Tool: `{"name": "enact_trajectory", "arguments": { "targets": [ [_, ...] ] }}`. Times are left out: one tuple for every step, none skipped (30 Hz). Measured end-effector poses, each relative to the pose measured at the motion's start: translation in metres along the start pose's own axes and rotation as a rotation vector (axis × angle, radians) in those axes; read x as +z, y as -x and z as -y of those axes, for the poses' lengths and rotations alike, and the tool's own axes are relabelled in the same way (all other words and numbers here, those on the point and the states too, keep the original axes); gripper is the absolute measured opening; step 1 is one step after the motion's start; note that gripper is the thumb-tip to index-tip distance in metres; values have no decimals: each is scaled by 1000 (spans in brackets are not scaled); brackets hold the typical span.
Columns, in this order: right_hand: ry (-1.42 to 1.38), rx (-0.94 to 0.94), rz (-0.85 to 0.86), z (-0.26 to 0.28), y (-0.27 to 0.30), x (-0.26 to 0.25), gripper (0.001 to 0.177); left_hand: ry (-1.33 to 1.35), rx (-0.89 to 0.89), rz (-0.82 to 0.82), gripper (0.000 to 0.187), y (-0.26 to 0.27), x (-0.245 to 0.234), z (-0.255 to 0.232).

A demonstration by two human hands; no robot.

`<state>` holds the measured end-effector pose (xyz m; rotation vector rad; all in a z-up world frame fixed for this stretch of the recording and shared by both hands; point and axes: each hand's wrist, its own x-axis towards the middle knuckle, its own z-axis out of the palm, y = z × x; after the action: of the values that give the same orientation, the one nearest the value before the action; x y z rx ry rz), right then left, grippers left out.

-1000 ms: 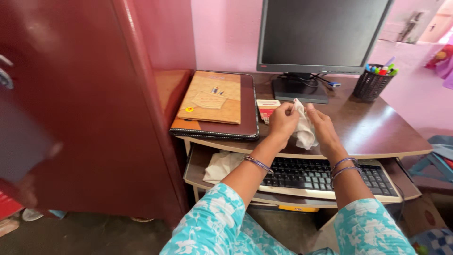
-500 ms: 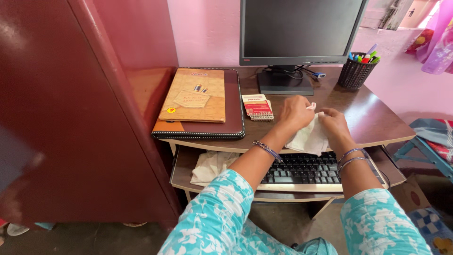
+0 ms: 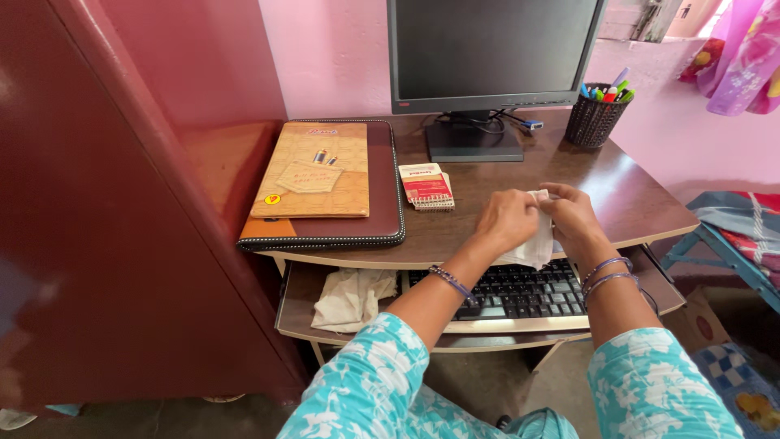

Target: The person wipes a computer desk, monitor base, keyboard tray, and chair using a white cloth. They move a notebook and notepad aside to access the surface, then wipe the chair seat and backrest. The workspace includes a monitor, keyboard, and stationery items.

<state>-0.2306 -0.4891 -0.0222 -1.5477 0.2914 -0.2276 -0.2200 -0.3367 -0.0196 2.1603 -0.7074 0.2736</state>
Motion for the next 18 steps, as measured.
{"name": "enact_trajectory", "arguments": {
  "targets": [
    [12,-28,0,1,0,0,40,1,19,-61,29,2,-4,4],
    [23,-55,2,2,-1,1,40,-1,36,-123,31,4,-9,7],
    [89,-81,-61,3,-3,1,41,-55,81,-83,32,8,-13,10],
    [155,-106,-123,4,-6,2,41,-110,125,-42,33,13,-18,11],
    [222,-131,-186,4,-9,2,42,-166,169,0,35,17,-21,11],
    [331,-240,-258,2,-11,5,41,-191,185,40,33,20,-24,9],
    [440,-350,-328,0,-14,8,40,-217,200,81,32,24,-25,9],
    [551,-461,-398,-2,-16,11,39,-240,215,121,31,26,-27,8],
    [587,-582,-393,-4,-19,16,37,-203,178,132,30,26,-28,10],
    [624,-702,-387,-5,-21,22,35,-165,143,144,30,24,-29,13],
    [659,-823,-380,-4,-22,25,34,-127,108,156,29,22,-29,17],
    [632,-773,-331,-4,-20,31,32,-196,123,66,26,18,-29,23],
    [605,-722,-282,-3,-18,40,30,-265,138,-24,24,13,-31,31],
    [577,-672,-233,-2,-16,50,29,-334,155,-113,22,7,-33,39],
    [499,-579,-166,0,-14,59,28,-353,101,-172,20,1,-38,49],
    [420,-484,-99,2,-12,67,28,-373,46,-229,19,-2,-48,61],
    [340,-390,-32,2,-10,75,28,-416,37,-354,18,-2,-56,71],
    [308,-349,2,2,-9,82,27,-461,31,-481,18,-2,-66,79]
  ]
}}
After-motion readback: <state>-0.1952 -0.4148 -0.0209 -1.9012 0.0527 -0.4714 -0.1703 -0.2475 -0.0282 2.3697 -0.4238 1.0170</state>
